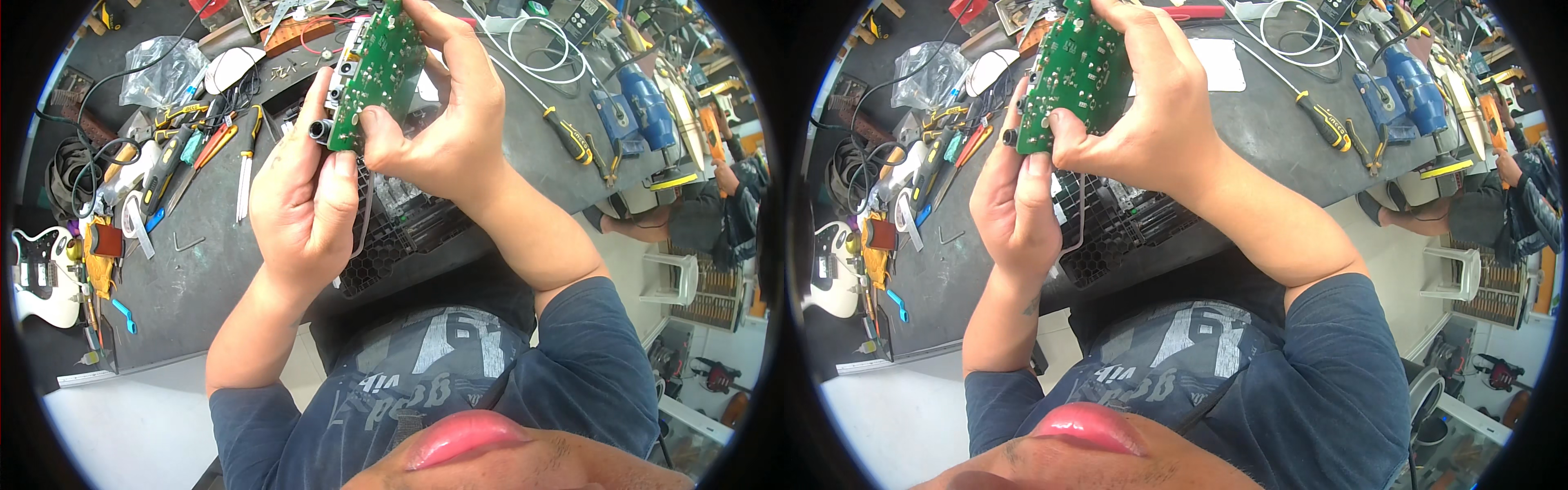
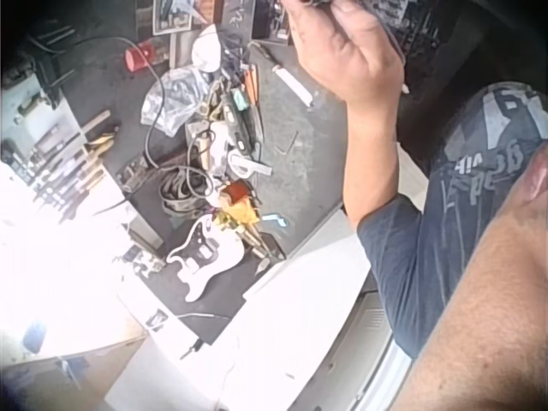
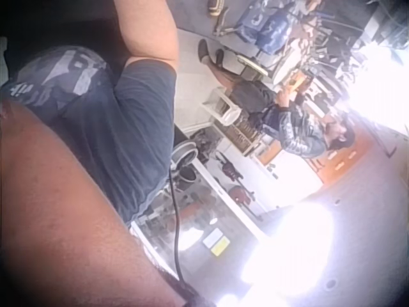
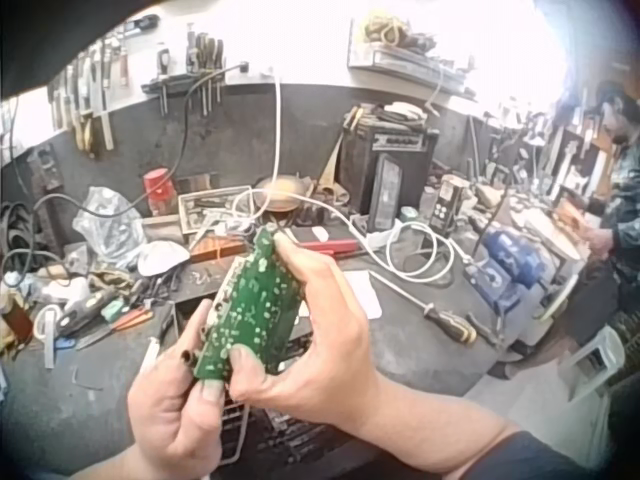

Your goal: The person unplugs a connector and removes a circuit board from an electronic device, then screws the board back into place using a screwdriver, and turns the board over to look at both sides.

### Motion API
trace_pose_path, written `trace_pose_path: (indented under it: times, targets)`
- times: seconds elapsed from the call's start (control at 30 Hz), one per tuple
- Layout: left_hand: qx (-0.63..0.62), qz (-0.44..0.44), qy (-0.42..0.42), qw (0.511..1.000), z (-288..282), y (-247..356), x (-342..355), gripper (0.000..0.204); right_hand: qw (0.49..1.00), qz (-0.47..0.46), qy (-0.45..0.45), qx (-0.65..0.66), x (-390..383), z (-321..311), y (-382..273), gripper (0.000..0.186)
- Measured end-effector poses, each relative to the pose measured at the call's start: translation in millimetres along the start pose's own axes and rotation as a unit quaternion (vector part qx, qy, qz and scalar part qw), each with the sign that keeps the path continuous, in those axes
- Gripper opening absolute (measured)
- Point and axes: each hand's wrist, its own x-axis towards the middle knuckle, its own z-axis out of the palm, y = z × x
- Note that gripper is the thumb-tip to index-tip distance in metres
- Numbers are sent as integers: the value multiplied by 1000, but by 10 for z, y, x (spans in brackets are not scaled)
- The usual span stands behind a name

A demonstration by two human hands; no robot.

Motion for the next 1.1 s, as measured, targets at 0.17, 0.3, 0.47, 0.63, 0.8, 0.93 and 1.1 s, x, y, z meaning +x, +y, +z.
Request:
trace_pose_path:
  times: [0.17,0.3,0.47,0.63,0.8,0.93,1.1]
  targets:
    - [-21,16,34,999,44,-4,-1,50,1000,-4,10,-2,-18,30,18,83]
    - [-66,10,34,997,47,-9,-11,50,1000,-7,6,-3,-29,28,22,83]
    - [-19,-1,16,1000,-20,-25,39,51,1000,14,5,-18,29,-16,-50,80]
    - [-307,-133,77,939,-54,17,116,38,999,25,6,-23,34,-25,-5,70]
    - [-411,-227,137,872,-175,26,274,36,958,221,-25,181,0,-29,-23,49]
    - [-437,-244,125,857,-221,-30,279,36,864,337,-16,374,-12,18,17,36]
    - [-488,-266,130,821,-210,-62,275,37,822,389,-22,416,-76,28,129,33]
